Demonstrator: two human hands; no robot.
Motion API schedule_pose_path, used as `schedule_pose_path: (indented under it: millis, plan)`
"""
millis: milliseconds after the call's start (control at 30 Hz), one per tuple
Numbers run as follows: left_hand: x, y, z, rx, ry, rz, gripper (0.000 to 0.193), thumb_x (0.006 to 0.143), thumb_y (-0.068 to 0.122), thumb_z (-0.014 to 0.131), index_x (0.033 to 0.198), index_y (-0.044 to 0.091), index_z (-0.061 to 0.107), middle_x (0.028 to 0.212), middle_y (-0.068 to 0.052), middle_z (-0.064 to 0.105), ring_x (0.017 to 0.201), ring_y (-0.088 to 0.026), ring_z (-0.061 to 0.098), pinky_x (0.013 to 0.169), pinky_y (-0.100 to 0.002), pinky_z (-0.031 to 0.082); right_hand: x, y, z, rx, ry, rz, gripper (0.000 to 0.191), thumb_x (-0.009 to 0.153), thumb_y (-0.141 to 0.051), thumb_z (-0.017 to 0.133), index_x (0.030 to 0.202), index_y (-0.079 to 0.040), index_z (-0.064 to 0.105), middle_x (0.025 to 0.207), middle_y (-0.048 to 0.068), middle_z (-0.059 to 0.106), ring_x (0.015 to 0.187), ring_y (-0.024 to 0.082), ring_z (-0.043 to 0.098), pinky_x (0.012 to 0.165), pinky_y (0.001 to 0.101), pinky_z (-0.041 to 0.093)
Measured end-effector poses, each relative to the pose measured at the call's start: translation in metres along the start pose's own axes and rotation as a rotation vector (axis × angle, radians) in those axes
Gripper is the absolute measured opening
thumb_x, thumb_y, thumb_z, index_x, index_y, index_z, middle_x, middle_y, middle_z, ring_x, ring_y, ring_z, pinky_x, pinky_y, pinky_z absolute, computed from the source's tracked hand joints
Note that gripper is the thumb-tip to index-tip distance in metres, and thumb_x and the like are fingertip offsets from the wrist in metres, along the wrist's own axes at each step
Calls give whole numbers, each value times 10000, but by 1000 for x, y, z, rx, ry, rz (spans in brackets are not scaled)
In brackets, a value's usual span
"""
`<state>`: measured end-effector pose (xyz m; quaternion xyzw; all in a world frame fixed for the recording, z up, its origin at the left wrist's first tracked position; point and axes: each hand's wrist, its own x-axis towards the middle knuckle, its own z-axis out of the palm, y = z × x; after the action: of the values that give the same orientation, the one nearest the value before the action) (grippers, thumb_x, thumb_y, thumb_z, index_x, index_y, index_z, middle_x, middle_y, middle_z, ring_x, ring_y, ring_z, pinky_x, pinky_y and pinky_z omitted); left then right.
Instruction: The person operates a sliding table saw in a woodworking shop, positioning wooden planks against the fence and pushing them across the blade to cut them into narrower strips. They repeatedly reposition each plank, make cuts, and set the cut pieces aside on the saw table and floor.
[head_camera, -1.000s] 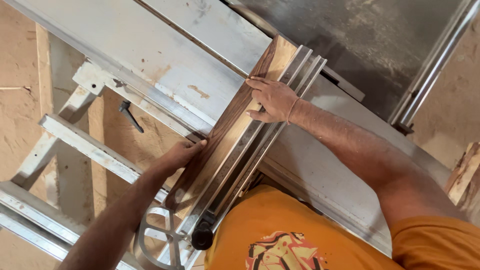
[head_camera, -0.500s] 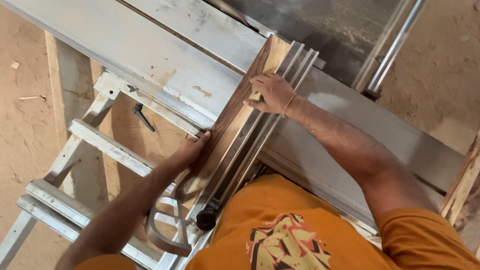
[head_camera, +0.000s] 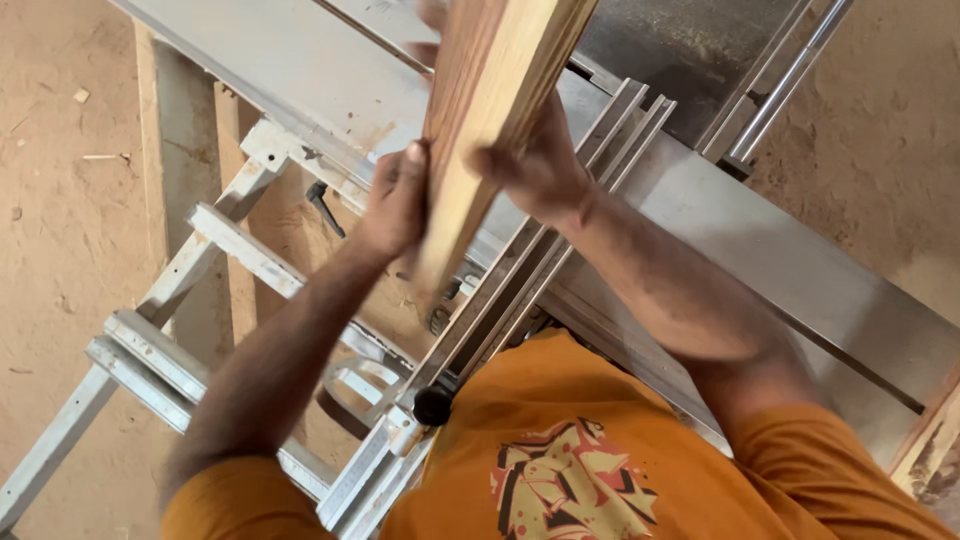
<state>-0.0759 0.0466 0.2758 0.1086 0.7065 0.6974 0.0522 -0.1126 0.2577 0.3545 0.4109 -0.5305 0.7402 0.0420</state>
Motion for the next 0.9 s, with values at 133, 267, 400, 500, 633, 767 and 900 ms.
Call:
schedule_pose_path:
  millis: [133,267,400,500,633,767,900]
  plan:
    - [-5,0,-9,264,87,370,545,1160,478,472,1133,-39,641,1047,-156,702,976,-225,676,843,-384,565,46,1,27,-202,-174,-104,950,916,-565,876,1520,-25,379,1495,158,536,1320,298,660,1021,435,607]
    - [-64,6,-82,-179,335,-88,569,1011,599,532,1149,63,665,1048,-99,728,985,-215,722,931,-407,604,35,33,14,-646,-409,-248,956,938,-472,931,1561,-35,352,1520,166,495,1431,335,564,1232,431,530]
    - [-147,15,-137,-762,590,-204,805,904,749,414,1237,51,638,1129,-141,734,1057,-320,699,984,-525,539,5,81,3,-1018,-660,-127,1103,746,-407,960,1628,-59,397,1543,233,511,1417,412,463,1175,541,377]
    - [-196,13,-146,54,476,-152,1067,856,890,382,1383,-22,550,1248,-198,732,1170,-327,723,1142,-446,515,-17,110,-1,-1146,-889,-56,1121,651,-444,943,1576,-65,435,1396,194,583,1290,379,578,1122,566,434]
    - [-186,-3,-138,-437,420,-359,936,877,776,442,1303,-25,673,1207,-192,764,1094,-290,773,990,-423,617,-31,127,-25,-1312,-1086,-159,1138,724,-557,914,1626,-60,429,1352,175,599,1281,311,620,1148,486,475]
    - [-163,-14,-126,141,370,-496,719,844,668,686,1122,9,764,1053,-159,777,943,-248,765,823,-383,623,-44,131,-41,-1446,-1144,-184,1030,755,-558,893,1553,-102,429,1317,106,585,1257,255,629,1163,416,465]
    - [-152,-27,-108,584,125,-626,604,798,555,850,1124,59,740,1017,-94,756,886,-208,740,771,-352,622,-55,127,-35,-1525,-1228,-219,1066,724,-619,863,1581,-130,460,1365,91,608,1289,249,626,1141,408,459]
